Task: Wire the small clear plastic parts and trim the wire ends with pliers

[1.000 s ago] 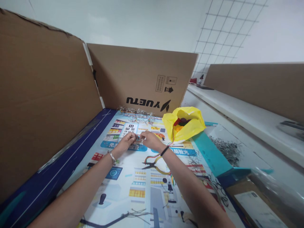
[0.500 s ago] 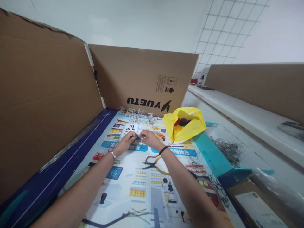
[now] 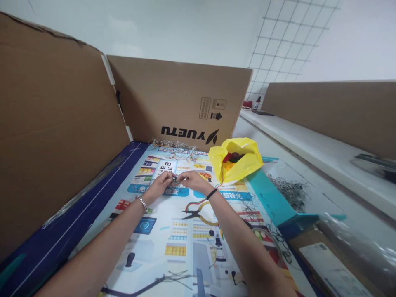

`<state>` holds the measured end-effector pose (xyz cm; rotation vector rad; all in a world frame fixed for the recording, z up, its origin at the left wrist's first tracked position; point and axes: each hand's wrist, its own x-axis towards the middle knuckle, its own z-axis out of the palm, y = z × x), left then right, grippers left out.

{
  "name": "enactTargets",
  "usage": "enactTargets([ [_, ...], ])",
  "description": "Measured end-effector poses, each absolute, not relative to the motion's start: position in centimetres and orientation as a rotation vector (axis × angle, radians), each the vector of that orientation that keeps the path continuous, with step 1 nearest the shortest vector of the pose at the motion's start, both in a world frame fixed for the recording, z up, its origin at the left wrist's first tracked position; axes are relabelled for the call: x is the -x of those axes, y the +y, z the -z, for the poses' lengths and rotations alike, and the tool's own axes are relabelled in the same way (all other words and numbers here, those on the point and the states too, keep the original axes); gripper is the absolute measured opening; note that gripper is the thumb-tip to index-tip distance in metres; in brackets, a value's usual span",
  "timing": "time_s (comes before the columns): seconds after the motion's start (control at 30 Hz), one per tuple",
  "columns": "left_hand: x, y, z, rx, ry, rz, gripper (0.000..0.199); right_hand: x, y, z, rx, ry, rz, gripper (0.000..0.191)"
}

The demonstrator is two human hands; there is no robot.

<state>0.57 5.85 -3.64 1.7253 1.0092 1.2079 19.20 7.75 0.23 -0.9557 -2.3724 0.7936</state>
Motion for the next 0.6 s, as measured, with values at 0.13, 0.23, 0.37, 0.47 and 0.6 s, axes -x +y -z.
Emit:
enactTargets([
  [0.13, -0.4, 5.6, 3.5, -1.783, 1.008, -1.21, 0.009, -19.1, 7.2, -0.9, 0.919, -2.505, -0.649, 0.037],
  [0.23, -0.5, 5.2, 3.1, -1.904, 1.005, -1.211, 0.01, -19.3, 6.8, -1.0, 0.914, -2.598, -0.553, 0.041],
  [0.37, -0.8, 4.7, 2.4, -2.037, 0.977, -1.23, 0.013, -19.7, 6.3, -1.1, 0.962, -2.664, -0.471, 0.043],
  [0.47, -1.0, 4.4, 2.2, -2.09, 0.943, -1.235, 0.015, -20.0, 6.0, -1.3, 1.006, -2.73, -0.377, 0.041],
  [0.6, -1.1, 4.3, 2.1, -2.12, 0.939, -1.242, 0.015, -20.2, 5.7, -1.6, 1.021, -2.769, -0.286, 0.044],
])
